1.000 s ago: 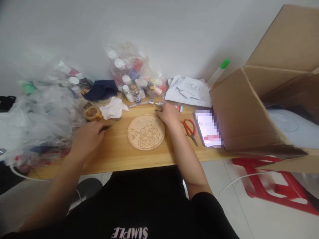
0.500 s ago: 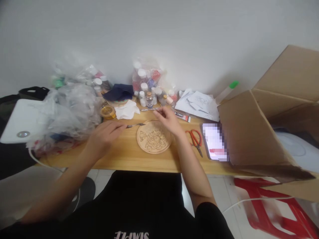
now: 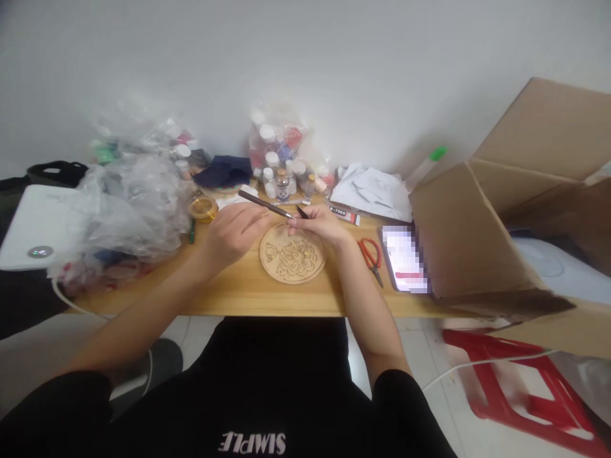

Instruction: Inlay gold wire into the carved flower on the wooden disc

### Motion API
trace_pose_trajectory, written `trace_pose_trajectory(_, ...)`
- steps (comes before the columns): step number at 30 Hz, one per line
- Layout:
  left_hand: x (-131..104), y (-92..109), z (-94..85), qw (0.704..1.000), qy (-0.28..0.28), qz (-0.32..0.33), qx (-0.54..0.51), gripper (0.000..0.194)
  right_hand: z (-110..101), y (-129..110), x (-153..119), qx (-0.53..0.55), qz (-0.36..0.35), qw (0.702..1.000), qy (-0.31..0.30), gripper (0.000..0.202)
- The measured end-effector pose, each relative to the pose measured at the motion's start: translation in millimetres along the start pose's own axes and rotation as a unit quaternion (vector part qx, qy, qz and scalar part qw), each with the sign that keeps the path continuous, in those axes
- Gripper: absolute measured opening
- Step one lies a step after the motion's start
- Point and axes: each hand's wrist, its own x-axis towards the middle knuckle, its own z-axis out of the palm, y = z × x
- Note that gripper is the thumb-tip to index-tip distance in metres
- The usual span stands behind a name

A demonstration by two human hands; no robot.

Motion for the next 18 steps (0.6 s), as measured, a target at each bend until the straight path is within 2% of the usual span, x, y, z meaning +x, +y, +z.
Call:
trace_pose_trajectory(2,-5.8,1.7,4.6,0.999,0.003,-0.036,-0.027,0.014,-1.0,2.0,-0.7,0.036,0.004,0.999,0.001,0.031)
trace_pose_trajectory(3,-8.7,3.0,6.5,0.995,-0.005,-0.076,-0.062,0.014,-1.1,2.6,-1.0,0.056,0.005,0.998,0.001,0.031)
trace_pose_trajectory(6,-14.2,6.1,13.1,0.953,-0.066,-0.211,-0.208,0.012,-0.4,3.5,-0.9,0.098,0.011,0.995,-0.014,0.03)
trace_pose_trajectory(8,-13.2,6.4,20.5,0.892,-0.103,-0.283,-0.338,0.02,0.7,3.8,0.1,0.115,0.022,0.992,-0.04,0.03)
trace_pose_trajectory(12,-3.6,6.1,43.4,0.7,-0.143,-0.369,-0.595,0.049,4.3,4.2,1.9,0.139,0.041,0.981,-0.131,0.025)
trace_pose_trajectory(13,-1.0,6.3,49.5,0.668,-0.144,-0.381,-0.623,0.053,5.0,4.1,1.8,0.14,0.044,0.978,-0.145,0.023)
trace_pose_trajectory(15,3.1,6.5,60.7,0.625,-0.135,-0.413,-0.649,0.048,5.4,3.3,1.0,0.131,0.05,0.979,-0.146,0.023)
trace_pose_trajectory(18,6.0,3.3,73.5,0.568,-0.111,-0.469,-0.667,0.034,0.4,0.1,0.2,0.084,0.065,0.991,-0.086,0.03)
